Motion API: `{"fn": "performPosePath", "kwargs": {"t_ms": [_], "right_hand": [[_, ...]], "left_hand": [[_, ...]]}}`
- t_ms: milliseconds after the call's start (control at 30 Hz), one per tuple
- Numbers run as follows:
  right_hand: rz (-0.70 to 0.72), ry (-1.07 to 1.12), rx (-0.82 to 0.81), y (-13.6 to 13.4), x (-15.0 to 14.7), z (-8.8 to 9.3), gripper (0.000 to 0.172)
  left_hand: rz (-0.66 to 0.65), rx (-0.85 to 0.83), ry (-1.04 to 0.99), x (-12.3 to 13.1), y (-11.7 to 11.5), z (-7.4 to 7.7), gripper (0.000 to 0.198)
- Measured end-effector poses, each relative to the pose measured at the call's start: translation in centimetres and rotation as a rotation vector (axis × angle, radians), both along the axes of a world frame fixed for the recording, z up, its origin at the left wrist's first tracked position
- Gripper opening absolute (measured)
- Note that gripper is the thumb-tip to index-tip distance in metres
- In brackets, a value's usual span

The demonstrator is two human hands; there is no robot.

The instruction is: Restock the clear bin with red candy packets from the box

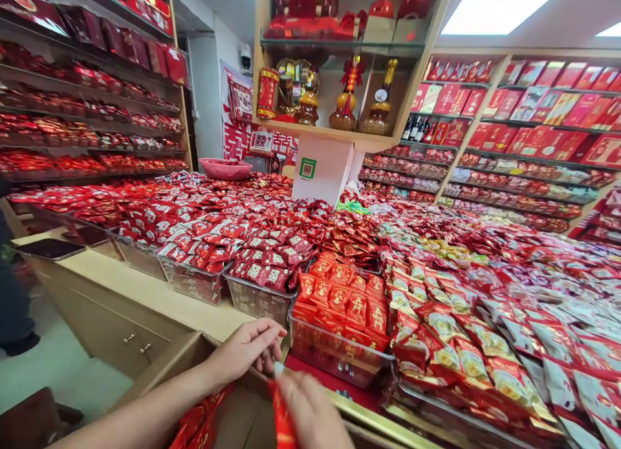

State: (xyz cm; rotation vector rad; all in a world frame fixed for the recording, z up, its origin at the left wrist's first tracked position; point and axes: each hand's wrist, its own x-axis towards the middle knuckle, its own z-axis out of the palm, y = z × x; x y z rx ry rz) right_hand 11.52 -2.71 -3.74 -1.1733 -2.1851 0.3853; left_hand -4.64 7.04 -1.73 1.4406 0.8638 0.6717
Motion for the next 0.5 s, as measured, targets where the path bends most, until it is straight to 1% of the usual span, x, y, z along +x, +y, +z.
{"fn": "performPosePath", "kwargs": {"t_ms": [33, 67, 100, 167, 233, 300, 400, 467, 500], "right_hand": [[-0.06, 0.037, 0.048, 0.4, 0.4, -0.2, 0.053], [-0.112, 0.076, 0.105, 0.8, 0.7, -0.3, 0.062], [-0.15, 0.115, 0.156, 1.0, 0.9, -0.4, 0.069], [-0.165, 0.198, 0.193, 1.3, 1.0, -0.5, 0.076], [-0.132, 0.311, 0.137, 1.3, 1.0, -0.3, 0.075], [-0.087, 0.48, 0.017, 1.3, 1.3, 0.1, 0.068], [-0.056, 0.765, -0.246, 1.5, 2.1, 0.6, 0.05], [-0.063, 0.853, -0.383, 1.9, 2.6, 0.8, 0.033], [-0.064, 0.86, -0.421, 2.0, 2.8, 0.8, 0.027]], "left_hand": [[-0.043, -0.131, -0.075, 0.4, -0.8, 0.6, 0.042], [-0.083, -0.217, -0.135, 0.8, -1.5, 1.0, 0.046], [-0.108, -0.256, -0.188, 1.2, -2.0, 1.4, 0.049], [-0.106, -0.216, -0.272, 1.9, -2.5, 1.9, 0.054], [-0.098, -0.157, -0.309, 2.4, -2.4, 1.9, 0.06], [-0.104, -0.136, -0.336, 2.7, -2.0, 1.9, 0.061], [-0.12, -0.121, -0.354, 3.1, -1.6, 1.9, 0.061], [-0.157, -0.126, -0.325, 3.4, -1.7, 2.0, 0.057], [-0.176, -0.125, -0.302, 3.5, -1.7, 1.9, 0.054]]}}
